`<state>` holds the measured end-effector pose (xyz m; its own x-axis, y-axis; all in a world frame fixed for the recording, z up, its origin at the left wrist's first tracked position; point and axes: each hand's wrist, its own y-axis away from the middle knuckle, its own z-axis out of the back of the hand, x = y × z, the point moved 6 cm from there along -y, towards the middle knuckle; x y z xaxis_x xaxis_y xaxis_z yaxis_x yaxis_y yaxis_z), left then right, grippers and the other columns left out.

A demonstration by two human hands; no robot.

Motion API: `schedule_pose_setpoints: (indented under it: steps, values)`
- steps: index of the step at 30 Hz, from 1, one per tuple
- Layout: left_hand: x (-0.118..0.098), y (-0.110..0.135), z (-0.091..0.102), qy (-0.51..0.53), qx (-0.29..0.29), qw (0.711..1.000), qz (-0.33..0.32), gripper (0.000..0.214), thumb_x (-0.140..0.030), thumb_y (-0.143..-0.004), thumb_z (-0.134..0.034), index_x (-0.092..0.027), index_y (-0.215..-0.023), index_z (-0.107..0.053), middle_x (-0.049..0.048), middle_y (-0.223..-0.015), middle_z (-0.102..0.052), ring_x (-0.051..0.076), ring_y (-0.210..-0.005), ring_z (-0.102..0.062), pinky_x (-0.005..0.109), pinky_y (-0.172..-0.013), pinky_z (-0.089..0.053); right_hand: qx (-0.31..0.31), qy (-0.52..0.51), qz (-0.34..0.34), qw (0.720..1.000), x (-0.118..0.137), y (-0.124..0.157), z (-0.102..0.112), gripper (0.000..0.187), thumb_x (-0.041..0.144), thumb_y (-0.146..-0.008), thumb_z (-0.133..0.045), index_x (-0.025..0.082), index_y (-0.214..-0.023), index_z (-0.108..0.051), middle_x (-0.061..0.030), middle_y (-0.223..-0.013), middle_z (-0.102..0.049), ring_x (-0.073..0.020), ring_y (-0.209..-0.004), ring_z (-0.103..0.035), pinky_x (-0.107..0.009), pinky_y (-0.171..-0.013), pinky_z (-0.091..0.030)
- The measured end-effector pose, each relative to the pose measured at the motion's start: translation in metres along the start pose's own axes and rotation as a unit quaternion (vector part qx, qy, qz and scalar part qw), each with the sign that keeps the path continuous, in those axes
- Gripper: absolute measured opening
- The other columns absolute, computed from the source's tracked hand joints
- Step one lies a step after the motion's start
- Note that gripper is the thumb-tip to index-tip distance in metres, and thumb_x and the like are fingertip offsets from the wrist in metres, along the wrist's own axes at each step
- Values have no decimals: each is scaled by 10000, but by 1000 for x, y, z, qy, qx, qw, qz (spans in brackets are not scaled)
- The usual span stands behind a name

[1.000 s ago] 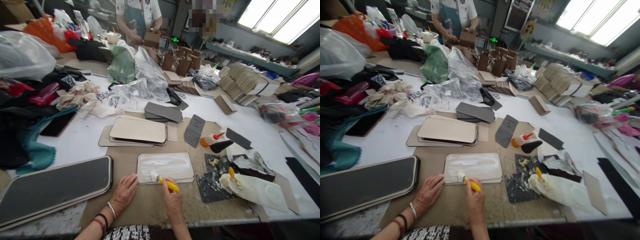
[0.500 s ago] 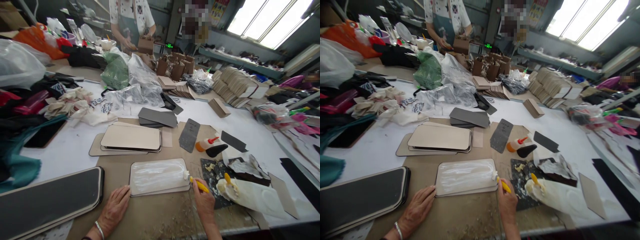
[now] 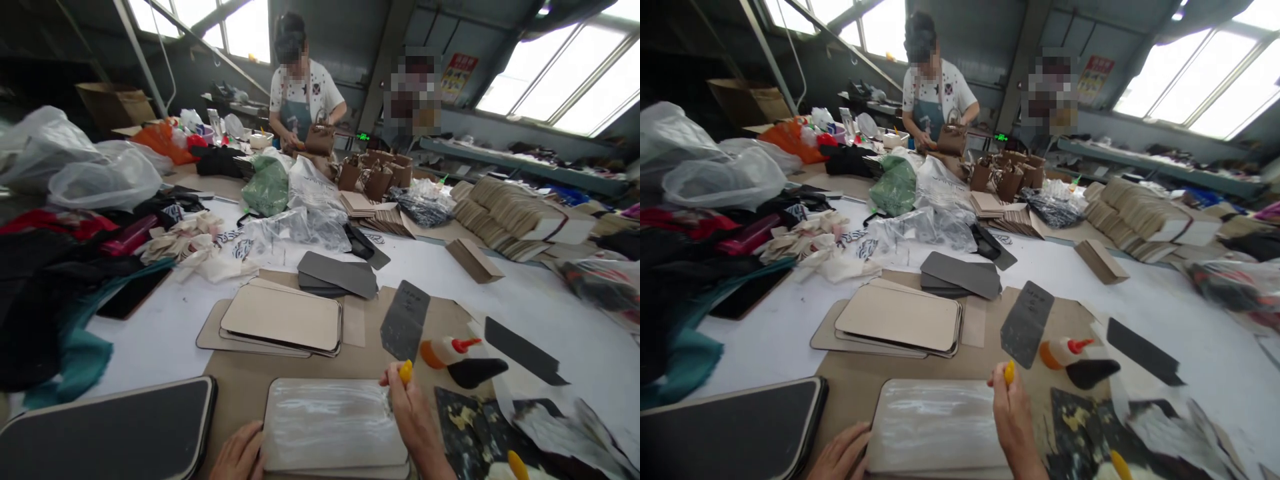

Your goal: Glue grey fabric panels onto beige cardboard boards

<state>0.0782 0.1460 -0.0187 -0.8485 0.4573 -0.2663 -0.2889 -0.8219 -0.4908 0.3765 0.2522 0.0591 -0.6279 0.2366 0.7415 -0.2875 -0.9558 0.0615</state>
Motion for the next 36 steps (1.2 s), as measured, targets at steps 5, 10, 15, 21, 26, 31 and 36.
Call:
schedule_pose_setpoints:
  steps: [5, 10, 15, 21, 26, 31, 36]
  values:
    - [11, -52, 9, -37, -38, 995, 79, 338, -322, -813, -435, -169, -1112, -479, 89, -1010, -623, 187, -930, -594, 285, -782, -516, -4, 79, 56, 995, 11, -71, -20, 404, 538, -780, -268, 213, -700, -494, -32, -602, -579, -179, -578, -543, -273, -568, -385]
    - [20, -76, 6, -46, -77, 985, 146, 292, -314, -833, -389, -177, -1068, -496, 72, -907, -643, 183, -832, -621, 298, -696, -537, 37, 189, 34, 981, 13, -128, -45, 358, 514, -742, -395, 207, -607, -517, -14, -541, -563, -173, -563, -553, -251, -551, -352]
    - [54, -94, 2, -32, -82, 961, 263, 237, -221, -829, -342, -194, -978, -525, 54, -849, -660, 166, -766, -635, 278, -641, -532, 159, 230, 109, 954, 25, -120, -99, 321, 485, -768, -415, 213, -649, -536, -7, -561, -587, -169, -556, -558, -246, -522, -345]
    - [131, -121, 4, -133, -84, 921, 356, 244, -241, -802, -392, -159, -973, -546, 106, -874, -648, 222, -805, -606, 369, -714, -491, 156, 308, 155, 926, 31, -93, -124, 186, 345, -801, -433, 202, -736, -534, -61, -721, -639, -191, -637, -595, -258, -525, -342]
    - [168, -124, -6, -173, -15, 902, 395, 262, -255, -766, -409, -142, -941, -568, 118, -865, -637, 239, -833, -587, 381, -743, -476, 158, 337, 133, 919, 31, -89, -125, 179, 338, -815, -428, 202, -773, -536, -64, -764, -641, -189, -669, -603, -255, -531, -338]
    - [162, -132, -1, -160, 27, 920, 356, 295, -247, -793, -349, -127, -963, -558, 137, -992, -615, 257, -954, -549, 408, -816, -436, 186, 318, 80, 926, 35, -89, -122, 222, 347, -828, -404, 183, -802, -551, -71, -772, -643, -181, -690, -597, -245, -546, -333]
    - [137, -128, 3, -124, 33, 922, 365, 356, -256, -783, -407, -102, -1095, -486, 174, -1172, -499, 295, -1131, -428, 464, -921, -365, 192, 336, 57, 920, 19, -79, -99, 249, 339, -830, -383, 188, -824, -581, -73, -771, -640, -178, -681, -583, -247, -559, -327]
